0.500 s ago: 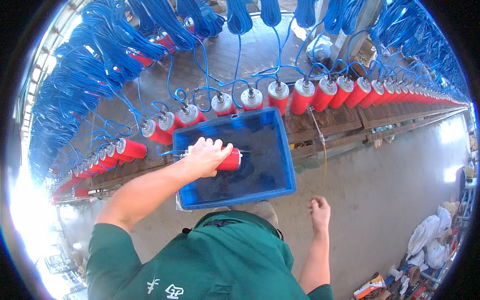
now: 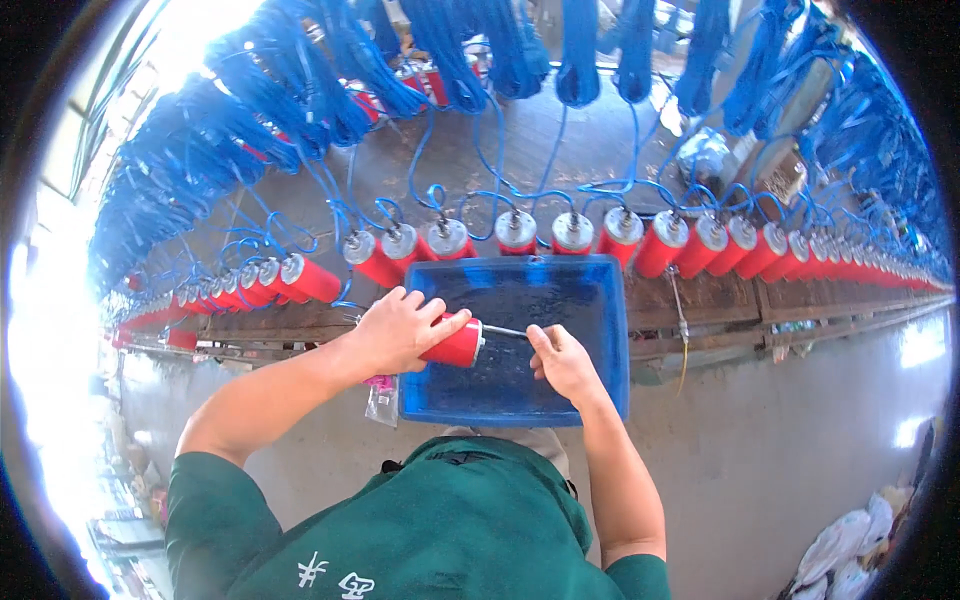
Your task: The person picks up a small metal component and manipulates it with both hands. They then take red cylinders from a machine rack, dip the metal shaft of each cylinder into a blue bin of liquid, and place the cylinders back on the rack.
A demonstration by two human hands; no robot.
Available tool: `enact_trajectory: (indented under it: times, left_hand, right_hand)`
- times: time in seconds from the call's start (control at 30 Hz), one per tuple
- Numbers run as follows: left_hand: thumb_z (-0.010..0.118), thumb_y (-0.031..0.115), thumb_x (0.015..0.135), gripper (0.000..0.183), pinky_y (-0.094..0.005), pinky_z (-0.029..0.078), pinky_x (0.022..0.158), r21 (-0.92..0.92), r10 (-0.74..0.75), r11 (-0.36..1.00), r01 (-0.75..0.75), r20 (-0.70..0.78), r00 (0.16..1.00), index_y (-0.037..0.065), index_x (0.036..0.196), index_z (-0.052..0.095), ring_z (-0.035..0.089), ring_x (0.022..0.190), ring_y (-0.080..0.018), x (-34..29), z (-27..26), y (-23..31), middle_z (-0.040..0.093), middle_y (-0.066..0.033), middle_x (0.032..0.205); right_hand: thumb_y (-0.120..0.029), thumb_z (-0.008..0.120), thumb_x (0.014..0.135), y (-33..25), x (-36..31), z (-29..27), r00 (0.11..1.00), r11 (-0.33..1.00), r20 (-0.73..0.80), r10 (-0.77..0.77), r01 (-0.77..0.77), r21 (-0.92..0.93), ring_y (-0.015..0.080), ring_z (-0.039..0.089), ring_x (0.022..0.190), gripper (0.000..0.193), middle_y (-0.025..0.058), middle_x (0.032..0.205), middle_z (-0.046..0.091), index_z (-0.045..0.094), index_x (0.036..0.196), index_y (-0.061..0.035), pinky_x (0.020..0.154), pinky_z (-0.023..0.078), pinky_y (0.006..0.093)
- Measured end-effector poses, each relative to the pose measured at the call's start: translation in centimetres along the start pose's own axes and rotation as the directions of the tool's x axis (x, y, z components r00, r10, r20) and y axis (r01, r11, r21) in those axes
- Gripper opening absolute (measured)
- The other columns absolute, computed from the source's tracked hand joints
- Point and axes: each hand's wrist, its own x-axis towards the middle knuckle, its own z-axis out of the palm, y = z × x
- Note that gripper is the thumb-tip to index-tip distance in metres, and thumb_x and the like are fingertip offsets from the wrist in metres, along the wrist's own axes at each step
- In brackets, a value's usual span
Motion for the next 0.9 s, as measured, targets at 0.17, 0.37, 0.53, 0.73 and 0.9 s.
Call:
enact_trajectory:
  times: [0.17,0.37,0.53,0.73,0.9]
  left_hand:
    - [0.094,0.039,0.061,0.104,-0.0418,0.05,0.083,-0.083,-0.059,0.995,0.049,-0.119,0.991,0.026,0.154,0.049,0.064,0.1,-0.0246,-4.6,2.7,-0.5,0.063,-0.003,0.113]
    - [0.091,0.042,0.065,0.101,-0.0405,0.05,0.084,-0.149,-0.092,0.987,0.066,-0.176,0.98,0.027,0.155,0.048,0.064,0.099,-0.0233,-6.8,6.2,-1.6,0.063,-0.0013,0.112]
    - [0.09,0.04,0.068,0.102,-0.0419,0.05,0.087,-0.287,-0.164,0.949,0.133,-0.084,0.983,0.025,0.158,0.044,0.064,0.103,-0.0259,-8.6,6.6,-2.2,0.063,-0.0036,0.115]
    - [0.095,0.039,0.061,0.108,-0.0455,0.053,0.095,-0.352,-0.145,0.932,0.083,-0.155,0.977,0.029,0.156,0.045,0.065,0.111,-0.0303,-7.4,7.5,-2.4,0.064,-0.006,0.123]
    - [0.095,0.042,0.063,0.114,-0.0446,0.05,0.095,-0.376,-0.198,0.912,0.163,-0.056,0.979,0.033,0.162,0.037,0.062,0.113,-0.0285,-8.0,7.7,-2.0,0.062,-0.0052,0.123]
  right_hand:
    - [-0.046,0.061,0.106,-0.4,1.7,1.5,0.906,0.952,0.373,0.201,-0.27,0.142,0.0113,0.059,0.053,0.046,0.0037,0.066,0.063,0.065,0.093,-0.0016,0.04,0.031,0.024]
    - [-0.017,0.074,0.097,1.1,2.4,5.1,0.964,0.994,0.247,-0.099,0.087,0.058,0.014,0.059,0.062,0.019,0.0043,0.072,0.064,0.062,0.095,-0.0032,0.052,0.041,0.0285]
    - [-0.008,0.075,0.095,-0.2,2.5,7.3,0.772,0.714,0.066,-0.632,0.613,-0.339,0.0167,0.061,0.06,0.027,0.0135,0.072,0.064,0.066,0.12,-0.0029,0.058,0.049,0.0329]
    - [-0.027,0.054,0.111,-2.1,0.6,5.3,0.974,0.934,0.178,-0.143,0.073,0.349,0.0122,0.057,0.055,0.032,0.0055,0.072,0.062,0.065,0.126,-0.0006,0.048,0.044,0.0262]
    - [-0.013,0.067,0.102,0.2,3.0,3.8,0.929,0.979,0.312,-0.2,0.176,0.105,0.0111,0.058,0.059,0.023,0.0023,0.075,0.062,0.068,0.123,-0.0041,0.05,0.046,0.0246]
